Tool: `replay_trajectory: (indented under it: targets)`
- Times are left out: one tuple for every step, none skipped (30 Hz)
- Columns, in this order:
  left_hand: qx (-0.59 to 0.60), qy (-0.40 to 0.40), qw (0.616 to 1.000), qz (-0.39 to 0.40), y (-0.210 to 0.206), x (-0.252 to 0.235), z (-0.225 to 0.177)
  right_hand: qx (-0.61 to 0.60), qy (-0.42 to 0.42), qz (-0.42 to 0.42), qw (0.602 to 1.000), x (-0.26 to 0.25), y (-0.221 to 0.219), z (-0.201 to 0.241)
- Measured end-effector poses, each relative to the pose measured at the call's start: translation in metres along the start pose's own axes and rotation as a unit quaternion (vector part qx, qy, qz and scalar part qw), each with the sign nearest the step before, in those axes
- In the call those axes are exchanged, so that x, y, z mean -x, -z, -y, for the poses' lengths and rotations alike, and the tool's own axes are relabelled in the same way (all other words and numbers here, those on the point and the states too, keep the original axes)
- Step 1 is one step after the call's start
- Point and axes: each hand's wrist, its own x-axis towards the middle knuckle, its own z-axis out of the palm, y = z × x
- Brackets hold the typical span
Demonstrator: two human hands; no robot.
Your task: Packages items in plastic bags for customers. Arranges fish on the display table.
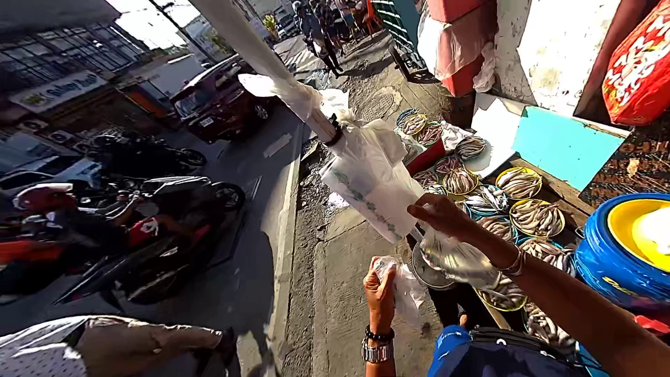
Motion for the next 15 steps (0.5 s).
replay_trajectory:
  targets:
    - [-0.011,-0.028,0.999,-0.013,0.005,-0.008,-0.005,0.005,-0.009,-0.004,1.000,-0.010,-0.006,0.008]
    - [-0.026,-0.050,0.998,-0.013,0.008,-0.018,-0.013,0.009,-0.016,-0.010,1.000,-0.020,-0.011,0.016]
    - [-0.035,-0.062,0.997,0.000,0.009,-0.027,-0.022,0.012,-0.016,-0.016,1.000,-0.029,-0.015,0.023]
    - [-0.036,-0.071,0.997,0.012,0.010,-0.036,-0.029,0.010,-0.010,-0.024,1.000,-0.038,-0.020,0.028]
    - [-0.039,-0.080,0.996,0.019,0.009,-0.043,-0.035,0.000,-0.006,-0.029,1.000,-0.047,-0.025,0.032]
    - [-0.040,-0.093,0.995,0.025,0.008,-0.049,-0.038,-0.014,-0.007,-0.031,0.999,-0.055,-0.030,0.035]
    - [-0.039,-0.106,0.993,0.032,0.006,-0.054,-0.040,-0.031,-0.013,-0.033,0.999,-0.062,-0.035,0.038]
    - [-0.035,-0.113,0.992,0.038,0.005,-0.056,-0.041,-0.045,-0.023,-0.035,0.998,-0.067,-0.039,0.040]
    - [-0.028,-0.117,0.992,0.040,0.002,-0.058,-0.041,-0.051,-0.033,-0.037,0.997,-0.072,-0.041,0.040]
    - [-0.020,-0.118,0.992,0.040,0.000,-0.058,-0.039,-0.057,-0.036,-0.036,0.997,-0.075,-0.041,0.039]
    - [-0.013,-0.116,0.992,0.040,-0.001,-0.058,-0.037,-0.062,-0.032,-0.032,0.997,-0.077,-0.041,0.038]
    - [-0.007,-0.113,0.993,0.039,-0.001,-0.059,-0.033,-0.068,-0.023,-0.025,0.997,-0.077,-0.040,0.037]
    - [-0.002,-0.109,0.993,0.037,0.000,-0.060,-0.028,-0.075,-0.015,-0.017,0.997,-0.077,-0.038,0.036]
    - [0.003,-0.104,0.994,0.033,0.000,-0.060,-0.022,-0.081,-0.007,-0.008,0.997,-0.076,-0.035,0.034]
    - [0.004,-0.102,0.995,0.025,-0.001,-0.060,-0.019,-0.085,-0.002,-0.001,0.996,-0.075,-0.034,0.032]
